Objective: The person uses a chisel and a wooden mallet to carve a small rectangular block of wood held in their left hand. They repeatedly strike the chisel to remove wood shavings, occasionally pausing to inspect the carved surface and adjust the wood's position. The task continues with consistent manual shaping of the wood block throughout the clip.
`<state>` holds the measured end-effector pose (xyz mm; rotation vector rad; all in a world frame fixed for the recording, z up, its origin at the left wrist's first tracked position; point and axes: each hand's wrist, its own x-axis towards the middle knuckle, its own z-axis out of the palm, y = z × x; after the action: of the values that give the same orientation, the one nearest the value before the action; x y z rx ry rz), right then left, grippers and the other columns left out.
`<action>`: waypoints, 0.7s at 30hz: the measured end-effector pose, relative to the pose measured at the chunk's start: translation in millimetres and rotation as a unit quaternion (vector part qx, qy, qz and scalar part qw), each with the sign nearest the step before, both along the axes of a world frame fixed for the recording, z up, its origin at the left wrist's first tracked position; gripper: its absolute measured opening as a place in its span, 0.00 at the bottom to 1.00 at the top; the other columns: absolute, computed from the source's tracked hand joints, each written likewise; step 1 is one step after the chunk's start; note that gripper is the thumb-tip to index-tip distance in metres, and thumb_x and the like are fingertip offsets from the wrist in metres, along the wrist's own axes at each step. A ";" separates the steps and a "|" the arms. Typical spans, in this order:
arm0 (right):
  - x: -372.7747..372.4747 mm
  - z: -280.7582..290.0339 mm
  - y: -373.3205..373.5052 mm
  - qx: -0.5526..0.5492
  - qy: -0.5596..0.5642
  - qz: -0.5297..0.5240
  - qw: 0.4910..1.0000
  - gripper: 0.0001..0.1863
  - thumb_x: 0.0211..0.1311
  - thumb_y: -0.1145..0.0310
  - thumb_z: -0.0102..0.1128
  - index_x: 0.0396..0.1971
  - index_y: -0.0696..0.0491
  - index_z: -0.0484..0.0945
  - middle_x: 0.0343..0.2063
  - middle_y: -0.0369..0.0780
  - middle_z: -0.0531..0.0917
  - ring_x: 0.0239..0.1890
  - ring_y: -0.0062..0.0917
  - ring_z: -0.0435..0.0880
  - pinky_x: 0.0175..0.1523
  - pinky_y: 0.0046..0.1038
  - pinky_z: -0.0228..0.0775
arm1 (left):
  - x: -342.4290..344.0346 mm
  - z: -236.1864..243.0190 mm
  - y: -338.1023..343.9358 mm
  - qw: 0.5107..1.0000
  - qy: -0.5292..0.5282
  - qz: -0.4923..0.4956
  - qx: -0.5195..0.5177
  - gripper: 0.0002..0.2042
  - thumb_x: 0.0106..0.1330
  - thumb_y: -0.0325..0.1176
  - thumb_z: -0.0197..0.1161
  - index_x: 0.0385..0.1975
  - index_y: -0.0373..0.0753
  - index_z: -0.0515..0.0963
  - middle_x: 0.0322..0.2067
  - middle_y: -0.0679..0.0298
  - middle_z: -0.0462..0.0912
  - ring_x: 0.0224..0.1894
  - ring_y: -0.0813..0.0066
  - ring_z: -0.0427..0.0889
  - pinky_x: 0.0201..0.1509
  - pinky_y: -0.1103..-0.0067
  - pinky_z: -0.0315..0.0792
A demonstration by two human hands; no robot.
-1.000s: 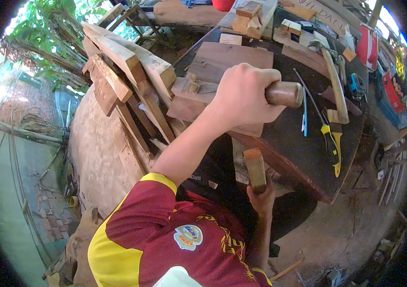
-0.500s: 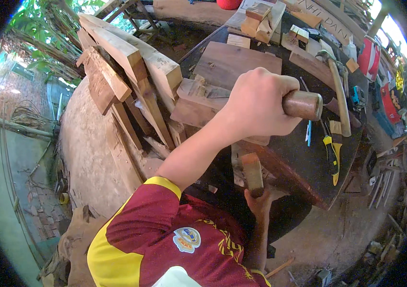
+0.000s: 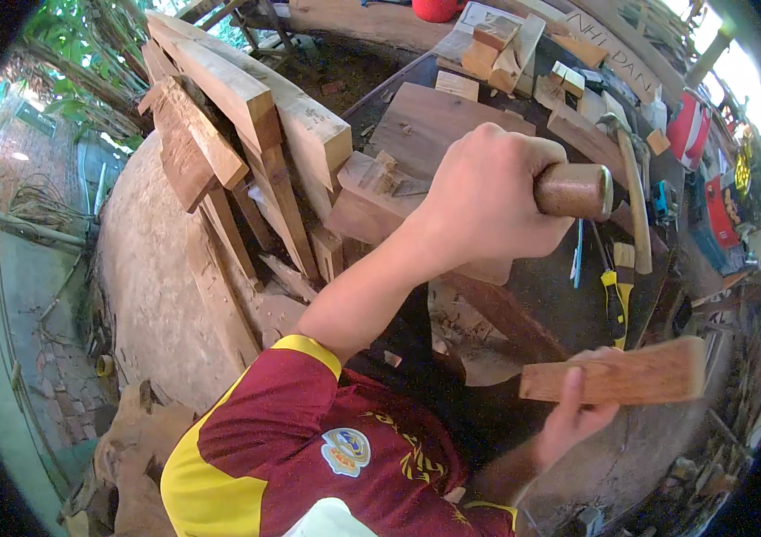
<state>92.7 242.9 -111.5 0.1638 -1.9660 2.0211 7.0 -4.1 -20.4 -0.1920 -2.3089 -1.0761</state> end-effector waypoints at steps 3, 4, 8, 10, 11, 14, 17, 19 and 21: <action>-14.2 3.9 13.0 -0.006 0.064 -0.040 0.997 0.29 0.61 0.73 0.56 0.60 0.63 0.58 0.48 0.45 0.72 0.47 0.31 0.74 0.54 0.33 0.68 | 4.9 3.0 -5.7 1.000 0.005 -0.010 0.021 0.08 0.39 0.35 0.64 0.16 0.38 0.76 0.18 0.53 0.78 0.26 0.50 0.79 0.33 0.65 0.74; -14.7 5.7 14.3 -0.006 0.067 -0.046 0.997 0.30 0.61 0.70 0.56 0.60 0.63 0.58 0.49 0.46 0.72 0.48 0.32 0.74 0.54 0.33 0.68 | 5.1 2.8 -6.0 0.999 0.010 -0.016 0.028 0.08 0.39 0.35 0.64 0.16 0.38 0.76 0.18 0.52 0.77 0.26 0.50 0.79 0.33 0.65 0.74; -17.5 8.7 26.6 -0.061 0.070 0.004 0.996 0.34 0.61 0.60 0.59 0.61 0.62 0.57 0.50 0.45 0.72 0.48 0.35 0.73 0.53 0.35 0.67 | 4.8 1.7 -5.8 0.998 0.007 -0.049 0.044 0.07 0.39 0.33 0.63 0.16 0.39 0.76 0.17 0.52 0.77 0.25 0.49 0.78 0.32 0.64 0.74; -16.1 14.5 27.1 -0.107 0.052 0.036 0.992 0.39 0.59 0.56 0.61 0.62 0.61 0.55 0.51 0.44 0.71 0.48 0.34 0.72 0.53 0.34 0.66 | 6.8 4.0 -6.5 0.997 -0.007 -0.064 0.050 0.06 0.38 0.33 0.63 0.15 0.39 0.76 0.16 0.52 0.76 0.25 0.49 0.78 0.32 0.64 0.74; -12.8 25.4 21.4 -0.125 0.033 0.041 0.991 0.41 0.57 0.54 0.63 0.63 0.61 0.54 0.52 0.44 0.71 0.48 0.34 0.72 0.53 0.34 0.66 | 6.9 4.2 -7.6 0.997 -0.004 -0.059 0.050 0.06 0.38 0.33 0.63 0.15 0.39 0.76 0.16 0.52 0.76 0.24 0.49 0.78 0.32 0.64 0.74; -9.6 48.2 19.6 -0.157 0.023 0.102 0.982 0.46 0.53 0.57 0.66 0.65 0.61 0.49 0.56 0.45 0.67 0.46 0.33 0.70 0.51 0.31 0.65 | 6.3 4.0 -9.8 0.998 0.005 -0.047 0.052 0.06 0.38 0.33 0.63 0.15 0.39 0.76 0.16 0.52 0.76 0.24 0.49 0.78 0.31 0.64 0.74; -15.9 66.6 47.0 -0.099 0.071 0.215 0.969 0.48 0.49 0.64 0.65 0.65 0.62 0.44 0.60 0.47 0.60 0.44 0.32 0.69 0.50 0.29 0.64 | 5.4 2.4 -11.7 0.997 0.013 -0.044 0.056 0.06 0.38 0.33 0.63 0.14 0.39 0.75 0.15 0.52 0.76 0.24 0.49 0.77 0.31 0.64 0.73; -12.2 65.9 44.6 -0.188 0.118 0.247 0.943 0.48 0.46 0.69 0.60 0.64 0.64 0.42 0.61 0.49 0.56 0.41 0.30 0.66 0.47 0.27 0.63 | 3.5 0.1 -8.8 0.997 0.009 -0.052 0.055 0.07 0.38 0.34 0.63 0.14 0.39 0.75 0.15 0.52 0.75 0.24 0.49 0.77 0.30 0.64 0.73; -17.7 61.6 38.7 -0.332 0.156 0.188 0.911 0.45 0.48 0.66 0.61 0.63 0.65 0.45 0.58 0.50 0.59 0.41 0.30 0.66 0.46 0.27 0.64 | 3.8 0.7 -9.1 0.998 0.004 -0.041 0.051 0.07 0.38 0.34 0.64 0.14 0.39 0.75 0.16 0.52 0.76 0.24 0.49 0.77 0.31 0.64 0.73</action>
<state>75.0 281.6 -49.9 0.6931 -1.0302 2.5825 10.8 -13.1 -19.7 -0.2516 -2.2491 -1.2278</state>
